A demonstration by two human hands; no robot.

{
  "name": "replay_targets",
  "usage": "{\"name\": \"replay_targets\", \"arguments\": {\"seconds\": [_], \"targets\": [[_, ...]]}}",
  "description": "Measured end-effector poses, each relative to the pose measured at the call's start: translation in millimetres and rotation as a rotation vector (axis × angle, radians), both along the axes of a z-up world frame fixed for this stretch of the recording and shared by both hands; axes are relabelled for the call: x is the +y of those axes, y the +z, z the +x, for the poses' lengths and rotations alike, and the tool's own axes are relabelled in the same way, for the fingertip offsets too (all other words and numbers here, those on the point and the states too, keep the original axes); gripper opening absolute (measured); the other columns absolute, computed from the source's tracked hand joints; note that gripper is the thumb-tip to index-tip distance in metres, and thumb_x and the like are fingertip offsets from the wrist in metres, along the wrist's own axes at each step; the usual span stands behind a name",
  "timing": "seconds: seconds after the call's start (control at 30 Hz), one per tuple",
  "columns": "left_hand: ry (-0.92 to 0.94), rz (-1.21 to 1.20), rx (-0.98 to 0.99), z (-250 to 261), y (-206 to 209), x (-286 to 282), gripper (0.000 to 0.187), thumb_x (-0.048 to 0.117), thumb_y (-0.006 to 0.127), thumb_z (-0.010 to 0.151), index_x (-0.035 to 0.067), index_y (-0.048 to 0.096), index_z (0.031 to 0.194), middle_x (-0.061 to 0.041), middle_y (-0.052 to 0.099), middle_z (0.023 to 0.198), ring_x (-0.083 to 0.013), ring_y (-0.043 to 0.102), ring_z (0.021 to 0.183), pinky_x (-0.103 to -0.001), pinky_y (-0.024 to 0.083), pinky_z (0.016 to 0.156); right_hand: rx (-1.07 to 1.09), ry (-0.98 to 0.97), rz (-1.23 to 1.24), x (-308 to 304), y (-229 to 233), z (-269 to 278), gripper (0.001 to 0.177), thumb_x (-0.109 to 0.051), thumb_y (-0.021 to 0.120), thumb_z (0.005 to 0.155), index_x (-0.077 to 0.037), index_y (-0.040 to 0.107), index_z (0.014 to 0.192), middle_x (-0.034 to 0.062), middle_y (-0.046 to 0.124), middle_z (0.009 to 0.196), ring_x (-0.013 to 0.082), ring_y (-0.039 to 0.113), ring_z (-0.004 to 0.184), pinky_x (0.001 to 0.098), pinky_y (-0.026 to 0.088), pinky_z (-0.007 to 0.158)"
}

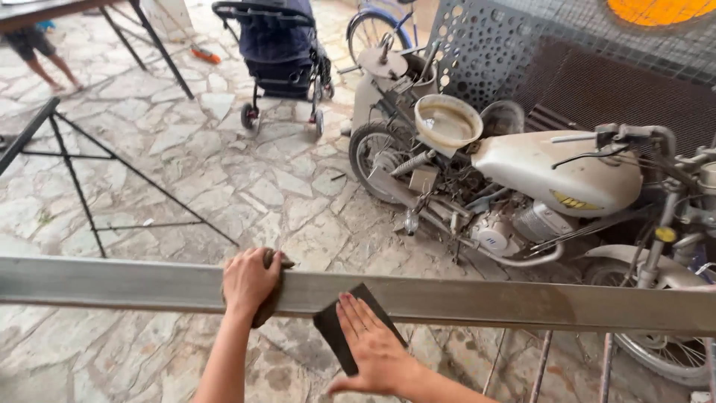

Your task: Sanding a long metal beam manually with sandpaper and wiping it with a cloth to prepare the surface.

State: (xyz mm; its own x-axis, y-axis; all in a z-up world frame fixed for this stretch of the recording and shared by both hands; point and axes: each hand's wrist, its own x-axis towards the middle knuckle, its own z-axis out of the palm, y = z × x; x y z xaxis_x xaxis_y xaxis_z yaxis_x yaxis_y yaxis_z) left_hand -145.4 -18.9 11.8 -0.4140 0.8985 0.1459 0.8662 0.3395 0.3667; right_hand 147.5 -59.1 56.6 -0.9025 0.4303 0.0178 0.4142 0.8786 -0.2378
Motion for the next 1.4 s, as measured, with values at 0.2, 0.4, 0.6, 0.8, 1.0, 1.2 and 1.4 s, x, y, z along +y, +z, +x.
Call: {"name": "replay_targets", "arguments": {"seconds": [0.2,0.4,0.6,0.8,1.0,1.2,1.4], "targets": [[-0.134,-0.264,-0.210,-19,20,5,0.055,0.064,0.054,0.092,0.016,0.070,0.116,-0.006,0.072,0.118,-0.0273,0.064,0.113,-0.042,0.050,0.096,-0.253,-0.534,-0.076,58,11,12,0.129,-0.092,0.010,0.066,0.003,-0.015,0.149,0.0187,-0.018,0.160,0.0303,-0.014,0.149,0.0385,-0.008,0.122],[-0.190,-0.269,-0.090,-32,7,17,0.058,0.067,0.052,0.092,0.012,0.069,0.087,-0.012,0.075,0.096,-0.0335,0.069,0.094,-0.044,0.049,0.084,-0.478,-0.155,-0.071,-15,52,-116,0.118,-0.081,0.023,0.083,0.011,-0.017,0.146,0.0279,-0.023,0.158,0.0373,-0.019,0.147,0.0427,-0.009,0.120],[-0.214,-0.244,-0.106,-31,1,14,0.054,0.063,0.050,0.096,0.012,0.062,0.085,-0.012,0.075,0.091,-0.0319,0.070,0.090,-0.043,0.048,0.083,-0.166,-0.760,0.155,26,-19,0,0.127,-0.099,0.016,0.074,0.003,0.008,0.149,0.0232,0.005,0.159,0.0345,0.007,0.145,0.0481,0.002,0.118],[-0.246,-0.250,-0.044,-35,-4,15,0.056,0.065,0.047,0.097,0.011,0.063,0.091,-0.012,0.075,0.094,-0.0322,0.071,0.090,-0.045,0.050,0.083,-0.588,-0.567,0.116,17,28,-66,0.113,-0.085,-0.006,0.085,0.008,-0.003,0.148,0.0279,-0.008,0.159,0.0396,-0.005,0.147,0.0482,-0.001,0.120],[-0.224,-0.215,-0.067,-30,3,4,0.051,0.059,0.049,0.098,0.011,0.065,0.093,-0.010,0.073,0.094,-0.0302,0.071,0.087,-0.044,0.052,0.082,-0.093,-0.651,1.080,10,-11,9,0.106,-0.082,-0.012,0.096,0.010,0.001,0.149,0.0247,-0.001,0.161,0.0314,0.001,0.149,0.0372,0.000,0.126],[-0.227,-0.224,-0.062,-24,11,1,0.051,0.058,0.047,0.100,0.012,0.061,0.085,-0.007,0.072,0.087,-0.0274,0.069,0.082,-0.041,0.051,0.078,-0.058,-0.403,0.925,-5,-2,-34,0.115,-0.083,-0.013,0.087,0.015,-0.003,0.147,0.0295,-0.003,0.159,0.0349,0.003,0.147,0.0393,0.003,0.124],[-0.189,-0.277,-0.040,-24,15,0,0.054,0.063,0.044,0.098,0.013,0.064,0.092,-0.007,0.074,0.094,-0.0292,0.072,0.089,-0.043,0.055,0.081,0.035,-0.755,0.231,26,-35,49,0.123,-0.088,0.012,0.075,0.008,0.005,0.151,0.0246,0.006,0.160,0.0339,0.008,0.148,0.0425,0.006,0.120]]}}
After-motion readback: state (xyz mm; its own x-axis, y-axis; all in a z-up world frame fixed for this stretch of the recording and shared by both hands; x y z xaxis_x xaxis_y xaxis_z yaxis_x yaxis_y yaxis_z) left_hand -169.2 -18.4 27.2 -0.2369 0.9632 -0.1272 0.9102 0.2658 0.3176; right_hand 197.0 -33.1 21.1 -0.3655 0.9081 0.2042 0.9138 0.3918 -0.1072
